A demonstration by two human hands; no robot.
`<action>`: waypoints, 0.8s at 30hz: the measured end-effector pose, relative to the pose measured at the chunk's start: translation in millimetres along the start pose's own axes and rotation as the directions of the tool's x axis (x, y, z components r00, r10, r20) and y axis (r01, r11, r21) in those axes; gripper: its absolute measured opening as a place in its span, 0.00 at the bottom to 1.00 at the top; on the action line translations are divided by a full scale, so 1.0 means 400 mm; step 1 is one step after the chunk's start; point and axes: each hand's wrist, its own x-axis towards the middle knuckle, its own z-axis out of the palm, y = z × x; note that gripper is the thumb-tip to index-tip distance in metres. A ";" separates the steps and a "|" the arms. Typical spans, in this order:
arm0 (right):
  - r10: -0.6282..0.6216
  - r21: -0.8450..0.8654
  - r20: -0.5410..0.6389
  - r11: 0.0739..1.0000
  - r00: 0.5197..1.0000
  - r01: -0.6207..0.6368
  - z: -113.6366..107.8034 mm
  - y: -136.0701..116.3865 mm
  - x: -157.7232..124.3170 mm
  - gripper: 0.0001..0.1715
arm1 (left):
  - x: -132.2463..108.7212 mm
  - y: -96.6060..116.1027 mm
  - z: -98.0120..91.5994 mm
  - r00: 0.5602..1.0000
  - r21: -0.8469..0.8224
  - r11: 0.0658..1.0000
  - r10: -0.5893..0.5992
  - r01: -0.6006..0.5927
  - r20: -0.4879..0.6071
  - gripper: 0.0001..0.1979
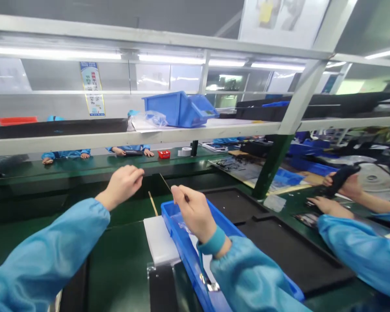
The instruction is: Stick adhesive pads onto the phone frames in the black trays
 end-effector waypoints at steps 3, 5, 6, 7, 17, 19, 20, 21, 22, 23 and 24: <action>-0.034 -0.108 -0.093 0.994 0.995 0.024 0.004 0.013 0.120 0.28 | 0.165 -0.078 -0.071 0.987 0.080 0.993 -0.072 0.084 -0.145 0.11; -0.064 -0.164 -0.109 0.985 0.992 0.046 0.009 0.016 0.183 0.27 | 0.253 -0.116 -0.093 0.986 0.111 0.984 -0.129 0.140 -0.103 0.12; -0.075 -0.181 -0.105 0.982 0.992 0.055 0.012 0.017 0.211 0.27 | 0.287 -0.132 -0.097 0.986 0.109 0.981 -0.158 0.162 -0.045 0.13; -0.081 -0.191 -0.098 0.980 0.992 0.061 0.016 0.019 0.235 0.26 | 0.316 -0.145 -0.097 0.983 0.099 0.979 -0.180 0.178 0.021 0.13; -0.039 -0.167 -0.107 0.986 0.994 0.020 0.063 0.037 0.398 0.27 | 0.417 -0.221 -0.137 0.951 -0.099 0.945 -0.308 0.310 0.042 0.09; 0.001 -0.126 -0.105 0.992 0.994 -0.015 0.074 0.030 0.424 0.27 | 0.421 -0.231 -0.155 0.942 -0.147 0.931 -0.335 0.335 0.029 0.07; 0.027 -0.100 -0.102 0.994 0.994 -0.037 0.081 0.027 0.438 0.27 | 0.422 -0.234 -0.163 0.939 -0.171 0.924 -0.343 0.343 0.029 0.07; 0.056 -0.071 -0.102 0.995 0.993 -0.064 0.088 0.024 0.451 0.28 | 0.422 -0.236 -0.170 0.937 -0.193 0.918 -0.347 0.346 0.030 0.08; 0.090 -0.042 -0.106 0.995 0.990 -0.094 0.096 0.022 0.464 0.29 | 0.420 -0.237 -0.177 0.937 -0.212 0.914 -0.347 0.346 0.031 0.11; 0.127 -0.013 -0.118 0.992 0.985 -0.129 0.104 0.022 0.477 0.30 | 0.419 -0.238 -0.182 0.938 -0.226 0.912 -0.345 0.343 0.031 0.13; 0.167 0.015 -0.136 0.986 0.977 -0.167 0.111 0.023 0.489 0.31 | 0.416 -0.239 -0.187 0.939 -0.235 0.911 -0.343 0.340 0.031 0.15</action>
